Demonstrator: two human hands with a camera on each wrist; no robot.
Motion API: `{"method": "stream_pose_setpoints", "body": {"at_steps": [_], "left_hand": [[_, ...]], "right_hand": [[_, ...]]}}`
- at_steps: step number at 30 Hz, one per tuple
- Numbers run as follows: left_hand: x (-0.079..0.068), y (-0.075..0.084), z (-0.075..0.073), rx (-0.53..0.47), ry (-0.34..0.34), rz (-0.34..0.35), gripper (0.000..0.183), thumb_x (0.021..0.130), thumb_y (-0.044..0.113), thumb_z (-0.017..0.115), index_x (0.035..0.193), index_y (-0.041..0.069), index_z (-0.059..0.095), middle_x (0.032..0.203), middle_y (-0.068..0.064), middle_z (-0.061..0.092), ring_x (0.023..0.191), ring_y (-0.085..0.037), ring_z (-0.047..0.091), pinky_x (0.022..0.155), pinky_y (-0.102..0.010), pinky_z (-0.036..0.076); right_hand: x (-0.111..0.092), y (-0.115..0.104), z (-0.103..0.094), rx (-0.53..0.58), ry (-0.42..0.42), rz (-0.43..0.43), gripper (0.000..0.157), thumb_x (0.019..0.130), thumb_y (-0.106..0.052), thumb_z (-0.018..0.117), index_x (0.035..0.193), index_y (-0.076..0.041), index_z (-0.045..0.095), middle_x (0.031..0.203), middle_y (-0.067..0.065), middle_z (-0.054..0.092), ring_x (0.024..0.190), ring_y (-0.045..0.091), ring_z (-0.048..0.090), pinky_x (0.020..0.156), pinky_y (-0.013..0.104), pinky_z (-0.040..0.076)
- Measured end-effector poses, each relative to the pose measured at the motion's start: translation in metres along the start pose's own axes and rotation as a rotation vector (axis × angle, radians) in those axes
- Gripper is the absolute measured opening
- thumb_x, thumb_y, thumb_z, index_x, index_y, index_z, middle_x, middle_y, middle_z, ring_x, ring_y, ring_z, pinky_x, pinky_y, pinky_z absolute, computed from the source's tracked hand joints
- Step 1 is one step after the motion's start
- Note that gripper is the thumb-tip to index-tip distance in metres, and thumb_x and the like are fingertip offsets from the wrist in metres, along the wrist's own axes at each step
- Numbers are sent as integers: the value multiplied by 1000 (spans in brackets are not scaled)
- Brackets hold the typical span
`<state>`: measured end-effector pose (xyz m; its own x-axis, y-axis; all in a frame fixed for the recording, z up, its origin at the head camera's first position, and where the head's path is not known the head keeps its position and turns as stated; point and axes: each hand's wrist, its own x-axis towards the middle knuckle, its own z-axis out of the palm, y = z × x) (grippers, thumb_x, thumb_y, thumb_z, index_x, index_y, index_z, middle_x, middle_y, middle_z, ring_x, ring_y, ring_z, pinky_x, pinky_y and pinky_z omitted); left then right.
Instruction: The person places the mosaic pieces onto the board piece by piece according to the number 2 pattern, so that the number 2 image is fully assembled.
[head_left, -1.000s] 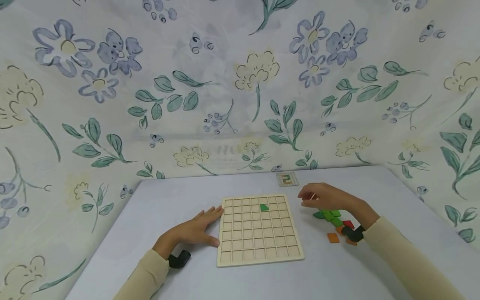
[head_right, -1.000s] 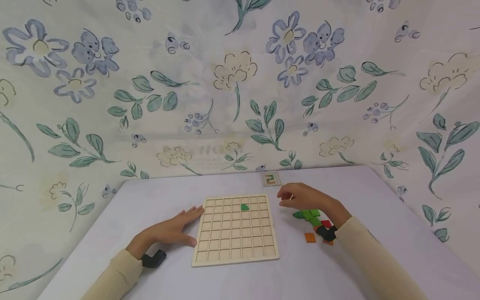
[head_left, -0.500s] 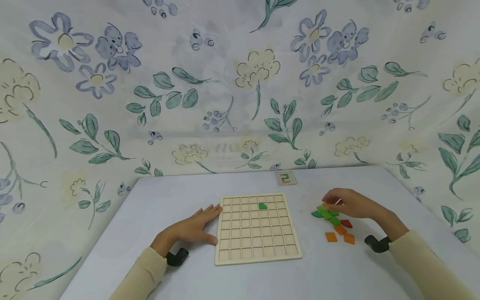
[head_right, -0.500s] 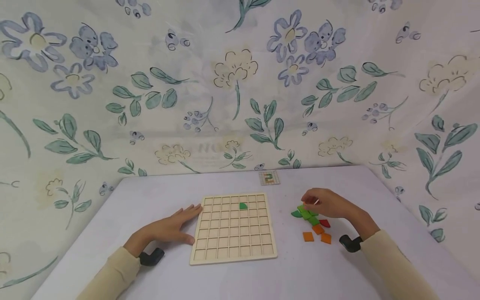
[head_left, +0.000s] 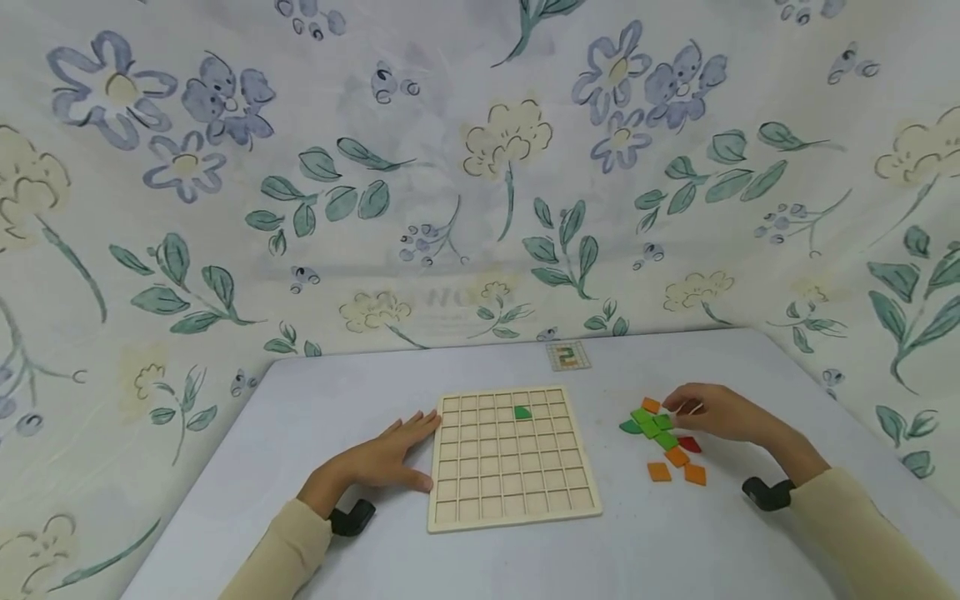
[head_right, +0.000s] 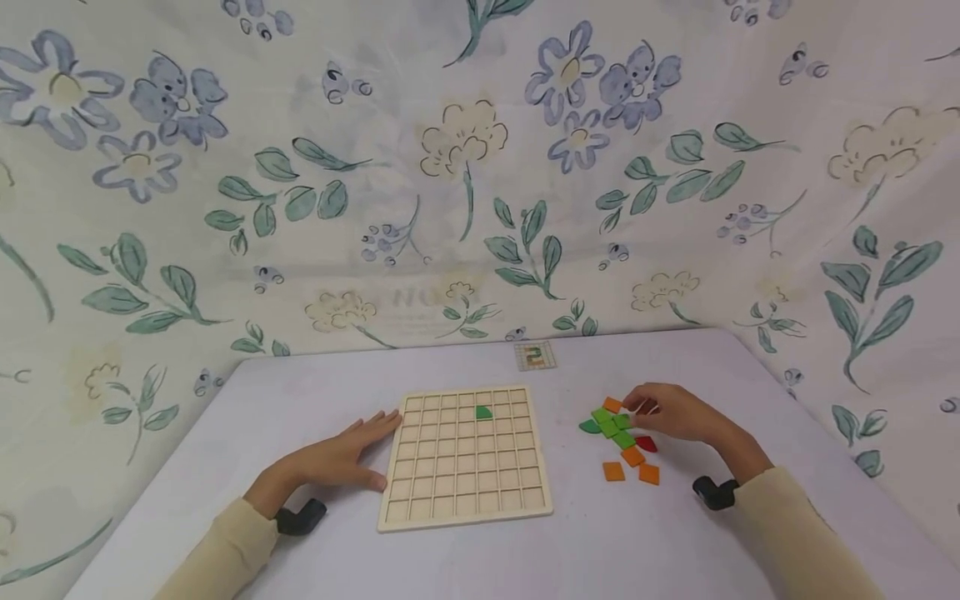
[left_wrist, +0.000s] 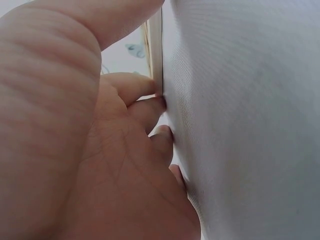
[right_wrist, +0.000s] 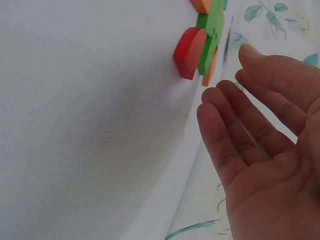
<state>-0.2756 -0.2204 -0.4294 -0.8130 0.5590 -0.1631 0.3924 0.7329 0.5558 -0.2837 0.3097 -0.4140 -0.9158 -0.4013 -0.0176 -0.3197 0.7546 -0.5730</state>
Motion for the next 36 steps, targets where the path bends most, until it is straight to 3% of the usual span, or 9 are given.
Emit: {"method": "stream_pose_setpoints", "body": {"at_steps": [13,24,36], "left_hand": [[0,-1,-1,2,12,-5,110,79,48,81,159,2,20,168,-15,14,156,-38,4,126,-57,-1],[-1,-2,3,-12,1,-4,110,79,48,81,159,3,20,168,-15,14,156,-38,4,126,-57,-1],[-1,-1,1,-13,12,15,109,80,46,80,158,1,20,167,-16,14,156,-39,4,126,-59,0]], "right_hand": [[4,8,5,19,15,-19,27,91,-17,72,116,-6,70,112,7,71,100,19,64,89,38,59],[6,6,12,43,6,51,22,91,-15,71,113,-11,71,112,5,70,97,19,61,87,35,57],[10,5,11,5,5,-2,19,89,-11,73,108,-12,74,107,1,69,95,18,59,86,33,56]]}}
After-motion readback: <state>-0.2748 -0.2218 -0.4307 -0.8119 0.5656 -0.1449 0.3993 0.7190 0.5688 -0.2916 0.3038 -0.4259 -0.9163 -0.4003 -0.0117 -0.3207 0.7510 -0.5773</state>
